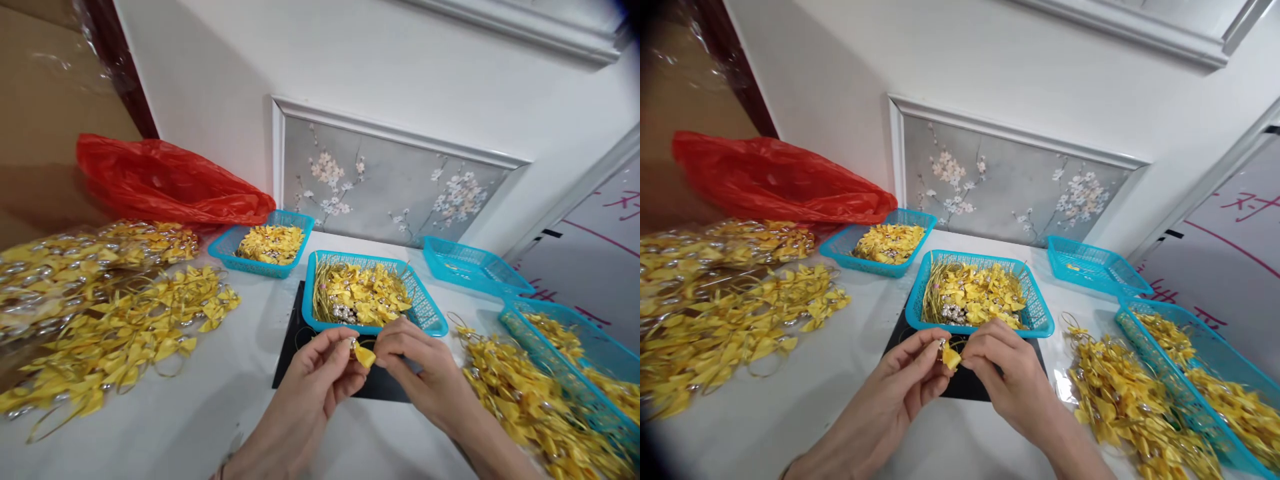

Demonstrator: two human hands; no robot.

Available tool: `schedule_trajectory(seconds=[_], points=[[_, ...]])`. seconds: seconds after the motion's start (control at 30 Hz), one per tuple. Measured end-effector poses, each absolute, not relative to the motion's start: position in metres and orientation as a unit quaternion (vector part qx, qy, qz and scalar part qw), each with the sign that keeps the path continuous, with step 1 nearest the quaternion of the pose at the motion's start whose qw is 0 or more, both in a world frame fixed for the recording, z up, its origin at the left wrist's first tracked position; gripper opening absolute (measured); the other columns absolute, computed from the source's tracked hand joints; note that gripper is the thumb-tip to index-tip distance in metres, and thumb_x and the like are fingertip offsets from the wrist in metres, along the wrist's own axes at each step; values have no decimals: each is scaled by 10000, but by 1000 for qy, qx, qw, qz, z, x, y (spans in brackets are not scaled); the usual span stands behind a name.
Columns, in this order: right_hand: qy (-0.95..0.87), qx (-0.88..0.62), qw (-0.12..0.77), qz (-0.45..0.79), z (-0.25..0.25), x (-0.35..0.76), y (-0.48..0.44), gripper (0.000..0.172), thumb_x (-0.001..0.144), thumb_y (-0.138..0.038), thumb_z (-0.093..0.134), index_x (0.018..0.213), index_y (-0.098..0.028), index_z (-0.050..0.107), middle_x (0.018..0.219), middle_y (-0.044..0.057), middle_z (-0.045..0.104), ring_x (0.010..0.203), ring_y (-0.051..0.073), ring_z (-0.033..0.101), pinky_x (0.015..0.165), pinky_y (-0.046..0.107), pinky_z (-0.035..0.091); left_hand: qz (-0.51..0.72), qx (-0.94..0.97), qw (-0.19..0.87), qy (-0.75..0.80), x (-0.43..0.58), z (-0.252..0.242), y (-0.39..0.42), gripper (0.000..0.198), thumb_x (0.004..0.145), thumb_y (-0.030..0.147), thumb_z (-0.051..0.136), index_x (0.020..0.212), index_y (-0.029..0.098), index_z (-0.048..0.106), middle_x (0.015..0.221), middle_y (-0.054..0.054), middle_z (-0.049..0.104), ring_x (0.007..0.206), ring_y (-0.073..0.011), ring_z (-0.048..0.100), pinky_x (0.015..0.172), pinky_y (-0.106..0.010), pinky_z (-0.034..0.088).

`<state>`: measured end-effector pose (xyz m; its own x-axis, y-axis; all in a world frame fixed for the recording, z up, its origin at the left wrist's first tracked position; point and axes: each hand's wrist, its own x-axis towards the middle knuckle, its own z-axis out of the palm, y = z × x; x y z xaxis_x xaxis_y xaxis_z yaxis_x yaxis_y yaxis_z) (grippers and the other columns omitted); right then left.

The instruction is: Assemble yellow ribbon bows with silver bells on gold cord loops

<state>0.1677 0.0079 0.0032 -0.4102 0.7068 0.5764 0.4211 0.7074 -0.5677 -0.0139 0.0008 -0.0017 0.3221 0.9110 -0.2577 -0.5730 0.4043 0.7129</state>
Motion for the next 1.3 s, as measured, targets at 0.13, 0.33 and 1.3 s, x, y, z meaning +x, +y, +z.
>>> schedule_trajectory(seconds=[0.13, 0.33, 1.3], points=[[-821, -345, 420, 174, 2, 170, 9, 151, 907, -81, 562, 864, -219, 607, 812, 22, 640, 811, 178, 561, 751, 340, 466, 498, 313, 732, 343, -13, -8, 3, 181, 839, 345, 700, 915, 189, 749, 740, -3, 698, 737, -109, 632, 688, -191, 533], [-820, -349, 409, 197, 2, 172, 8, 149, 910, -94, 551, 844, -216, 606, 786, 24, 613, 802, 180, 568, 736, 343, 472, 504, 392, 678, 364, -14, -9, 3, 203, 842, 344, 686, 998, 226, 743, 875, -13, 704, 814, -153, 645, 798, -262, 538], [-691, -438, 452, 355, -1, 161, 2, 156, 905, -251, 564, 759, -196, 571, 700, -11, 540, 629, 129, 489, 570, 240, 412, 435, 544, 587, 412, -13, -2, -2, 569, 739, 168, 727, 1267, 336, 595, 992, -7, 720, 962, -218, 658, 871, -311, 485]])
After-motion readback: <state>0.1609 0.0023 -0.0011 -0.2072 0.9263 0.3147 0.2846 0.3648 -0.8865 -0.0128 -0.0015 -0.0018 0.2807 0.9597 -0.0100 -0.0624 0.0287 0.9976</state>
